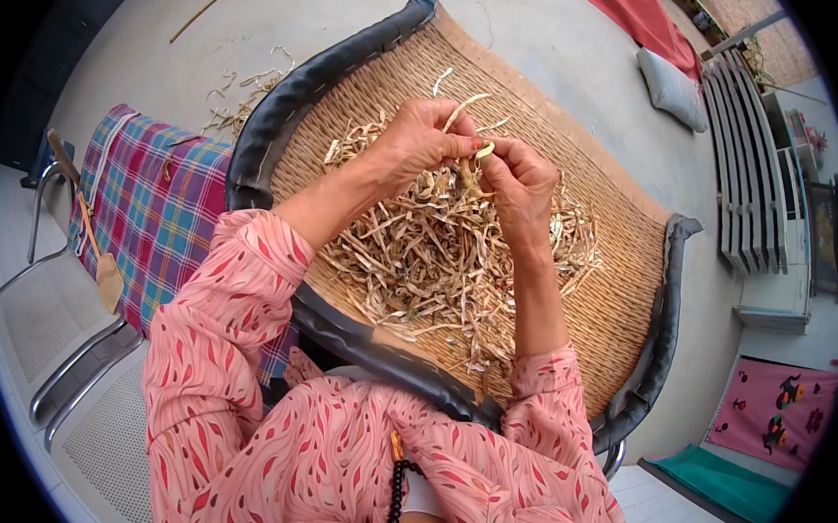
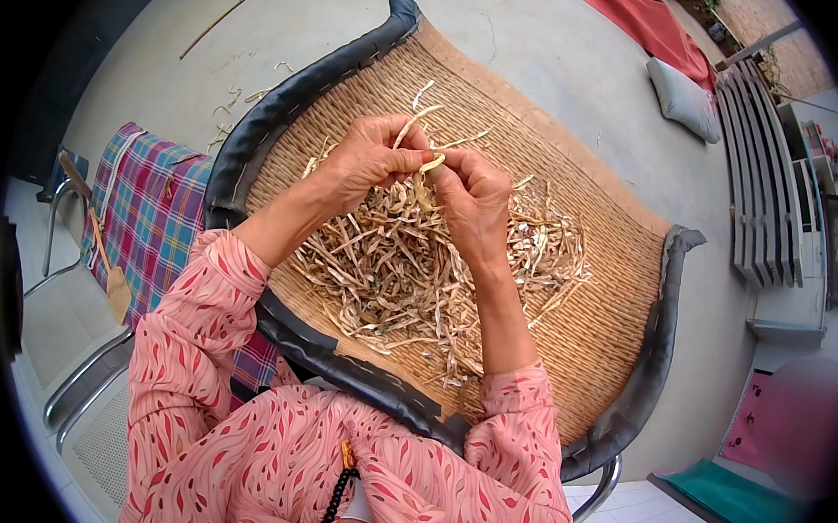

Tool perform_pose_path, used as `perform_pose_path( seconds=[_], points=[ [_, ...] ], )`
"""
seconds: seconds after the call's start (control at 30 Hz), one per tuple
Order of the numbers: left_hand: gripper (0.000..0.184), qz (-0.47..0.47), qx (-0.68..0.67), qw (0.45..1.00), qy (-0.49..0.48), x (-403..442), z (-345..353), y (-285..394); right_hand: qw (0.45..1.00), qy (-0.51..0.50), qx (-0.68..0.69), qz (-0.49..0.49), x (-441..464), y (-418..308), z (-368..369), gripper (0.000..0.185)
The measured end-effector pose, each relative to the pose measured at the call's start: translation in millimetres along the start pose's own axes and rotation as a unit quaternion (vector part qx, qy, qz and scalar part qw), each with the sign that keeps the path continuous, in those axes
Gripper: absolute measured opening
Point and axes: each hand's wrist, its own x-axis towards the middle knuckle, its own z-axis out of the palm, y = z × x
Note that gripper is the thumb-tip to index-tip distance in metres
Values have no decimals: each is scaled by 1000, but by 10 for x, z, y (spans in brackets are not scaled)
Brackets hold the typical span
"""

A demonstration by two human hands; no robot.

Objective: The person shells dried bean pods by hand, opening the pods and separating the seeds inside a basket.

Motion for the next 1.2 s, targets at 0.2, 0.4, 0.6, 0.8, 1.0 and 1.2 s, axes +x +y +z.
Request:
perform_pose_path(
  seconds=[0.2, 0.4, 0.6, 0.8, 1.0, 1.2],
  points=[
    [4, 52, 68, 996, -15, -22, 32, -46, 999, 31, -6, 30, -41, 26, 39, 7],
    [7, 133, 166, 977, -13, -31, 29, -160, 996, 51, -74, -3, -64, 159, 88, 5],
    [11, 139, 219, 965, -22, -43, 45, -66, 984, 69, -150, -66, -52, 179, 101, 8],
    [14, 111, 175, 978, -36, -20, 43, -111, 996, 69, 28, 54, -55, 264, 49, 9],
    [9, 153, 176, 972, -4, 36, 23, -109, 994, 86, -61, 25, -71, 210, 66, 4],
    [10, 109, 75, 991, 8, -18, -93, 125, 986, 124, -106, -16, -6, 345, -123, 6]
  ],
)
